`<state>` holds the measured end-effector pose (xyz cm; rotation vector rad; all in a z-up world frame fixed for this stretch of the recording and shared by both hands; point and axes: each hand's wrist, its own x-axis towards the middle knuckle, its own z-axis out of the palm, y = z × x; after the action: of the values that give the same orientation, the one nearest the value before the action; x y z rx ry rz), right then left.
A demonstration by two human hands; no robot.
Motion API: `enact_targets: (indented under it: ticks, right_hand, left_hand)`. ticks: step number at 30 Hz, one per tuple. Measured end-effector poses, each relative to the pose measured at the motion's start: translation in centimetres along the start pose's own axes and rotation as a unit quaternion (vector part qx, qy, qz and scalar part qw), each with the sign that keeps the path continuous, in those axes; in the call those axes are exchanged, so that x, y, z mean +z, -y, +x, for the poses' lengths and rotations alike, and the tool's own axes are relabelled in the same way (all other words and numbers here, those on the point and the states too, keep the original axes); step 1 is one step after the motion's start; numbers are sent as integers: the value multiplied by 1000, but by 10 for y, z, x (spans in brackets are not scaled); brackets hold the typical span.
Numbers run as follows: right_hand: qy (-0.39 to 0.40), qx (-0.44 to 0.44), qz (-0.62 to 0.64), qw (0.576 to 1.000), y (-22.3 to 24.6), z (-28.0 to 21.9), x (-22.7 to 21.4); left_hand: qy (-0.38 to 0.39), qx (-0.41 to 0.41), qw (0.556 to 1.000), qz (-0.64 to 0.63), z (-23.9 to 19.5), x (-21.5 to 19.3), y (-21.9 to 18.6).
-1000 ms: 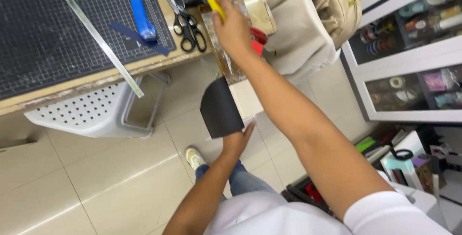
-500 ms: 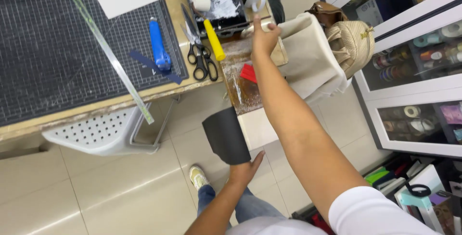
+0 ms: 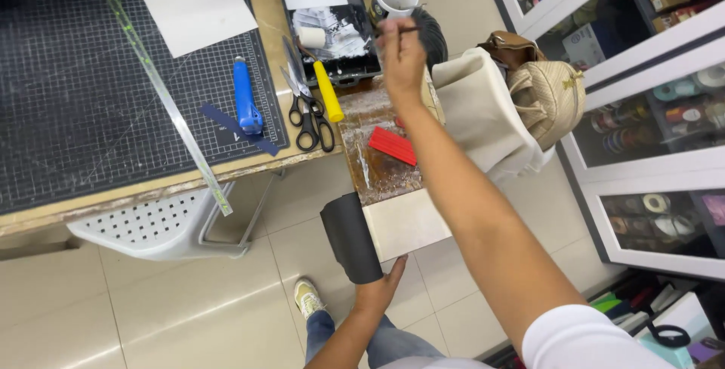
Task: Applying a white substance to a black box using a roller and smoothing it with a scraper
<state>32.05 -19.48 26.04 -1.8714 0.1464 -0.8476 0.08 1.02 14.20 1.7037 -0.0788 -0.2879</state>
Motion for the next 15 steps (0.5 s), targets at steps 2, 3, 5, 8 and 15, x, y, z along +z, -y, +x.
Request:
enact_targets:
  ticks: [2,3,5,8,15]
  right_hand:
    - [20,-55,-80,995,7,17,-6]
    - [35,-109,-161,980,10,25,-10]
    - [72,-130,-181,972,-5,33,-5]
    - [128,-115,-213,962,-23,30,1]
    - [119,-117,-209,964,-16,35,-5]
  left_hand:
    - [-18,27,999,0,3,-1,-5]
    - [-29,57,998,0,4,-2,-8]
    - [-35,62,997,-3,5,2,3]
    - [-47,98,994,23,3,4,12]
    - [-44,94,993,58,0,7,21]
